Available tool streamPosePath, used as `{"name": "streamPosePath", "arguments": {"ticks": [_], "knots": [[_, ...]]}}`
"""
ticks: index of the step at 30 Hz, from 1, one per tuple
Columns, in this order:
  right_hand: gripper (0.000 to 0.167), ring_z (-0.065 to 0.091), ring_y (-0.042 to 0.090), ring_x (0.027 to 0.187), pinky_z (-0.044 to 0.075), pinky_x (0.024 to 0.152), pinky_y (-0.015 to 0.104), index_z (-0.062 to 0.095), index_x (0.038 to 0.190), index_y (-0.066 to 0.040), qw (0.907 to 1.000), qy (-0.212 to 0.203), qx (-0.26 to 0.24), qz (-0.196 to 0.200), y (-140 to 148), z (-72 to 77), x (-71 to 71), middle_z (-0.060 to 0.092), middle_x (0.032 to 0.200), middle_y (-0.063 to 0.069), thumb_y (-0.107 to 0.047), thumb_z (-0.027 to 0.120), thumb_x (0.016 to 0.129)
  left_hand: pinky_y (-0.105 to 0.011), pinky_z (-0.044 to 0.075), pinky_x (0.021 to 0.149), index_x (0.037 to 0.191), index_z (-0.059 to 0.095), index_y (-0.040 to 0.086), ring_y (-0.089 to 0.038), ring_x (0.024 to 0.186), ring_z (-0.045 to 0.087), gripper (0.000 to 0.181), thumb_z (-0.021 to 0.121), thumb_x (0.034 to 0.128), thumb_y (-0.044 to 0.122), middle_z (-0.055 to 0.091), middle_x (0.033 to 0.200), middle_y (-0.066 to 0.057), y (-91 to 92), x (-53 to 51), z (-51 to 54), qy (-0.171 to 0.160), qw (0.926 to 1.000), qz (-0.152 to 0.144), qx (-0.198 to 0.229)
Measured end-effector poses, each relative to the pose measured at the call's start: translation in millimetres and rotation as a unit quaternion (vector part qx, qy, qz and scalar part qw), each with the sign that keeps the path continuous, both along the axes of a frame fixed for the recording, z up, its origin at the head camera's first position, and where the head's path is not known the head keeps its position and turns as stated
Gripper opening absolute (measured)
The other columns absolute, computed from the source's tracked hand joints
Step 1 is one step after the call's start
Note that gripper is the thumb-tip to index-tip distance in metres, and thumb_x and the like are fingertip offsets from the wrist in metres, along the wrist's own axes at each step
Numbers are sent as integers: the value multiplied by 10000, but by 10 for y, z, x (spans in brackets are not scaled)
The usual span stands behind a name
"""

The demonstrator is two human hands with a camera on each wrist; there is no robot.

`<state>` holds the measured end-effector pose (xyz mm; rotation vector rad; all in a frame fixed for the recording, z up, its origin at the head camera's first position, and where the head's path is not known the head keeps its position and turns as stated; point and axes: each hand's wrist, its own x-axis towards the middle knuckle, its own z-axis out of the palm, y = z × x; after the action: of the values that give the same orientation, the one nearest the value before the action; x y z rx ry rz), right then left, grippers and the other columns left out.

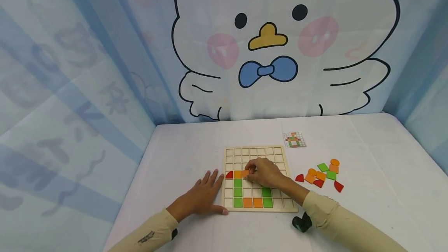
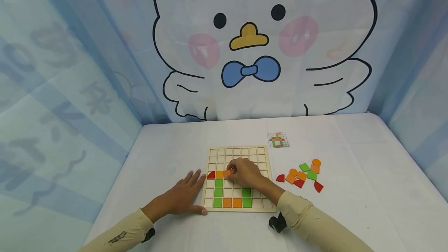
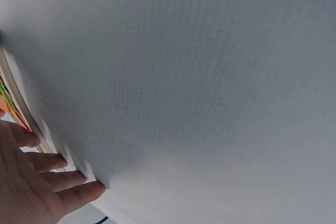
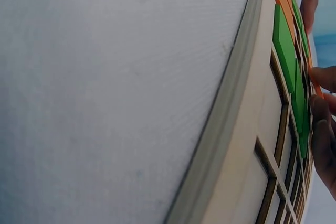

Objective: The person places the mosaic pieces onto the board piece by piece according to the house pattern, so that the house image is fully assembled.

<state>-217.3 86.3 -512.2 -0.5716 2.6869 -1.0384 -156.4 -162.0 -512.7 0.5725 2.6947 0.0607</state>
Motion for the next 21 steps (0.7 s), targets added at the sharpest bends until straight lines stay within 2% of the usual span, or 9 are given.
{"name": "streamPosePath", "arguments": {"ticks": [14, 21], "knots": [[201, 536, 94, 685, 436, 649, 278, 746, 1014, -101, 9999, 12, 73, 147, 30, 11, -14, 618, 747, -81, -179, 811, 840, -609, 330, 1147, 1612, 218, 152, -414, 1534, 182, 1167, 638, 743, 808, 158, 1685, -140, 10, 2, 14, -32, 10000, 53, -8], [179, 527, 106, 687, 416, 640, 286, 745, 990, -118, 9999, 26, 72, 101, 33, 19, -14, 609, 752, -64, -159, 808, 829, -605, 330, 1148, 1613, 216, 152, -416, 1534, 181, 1166, 626, 746, 815, 157, 1685, -144, 3, 0, 8, -31, 10000, 27, 3]]}}
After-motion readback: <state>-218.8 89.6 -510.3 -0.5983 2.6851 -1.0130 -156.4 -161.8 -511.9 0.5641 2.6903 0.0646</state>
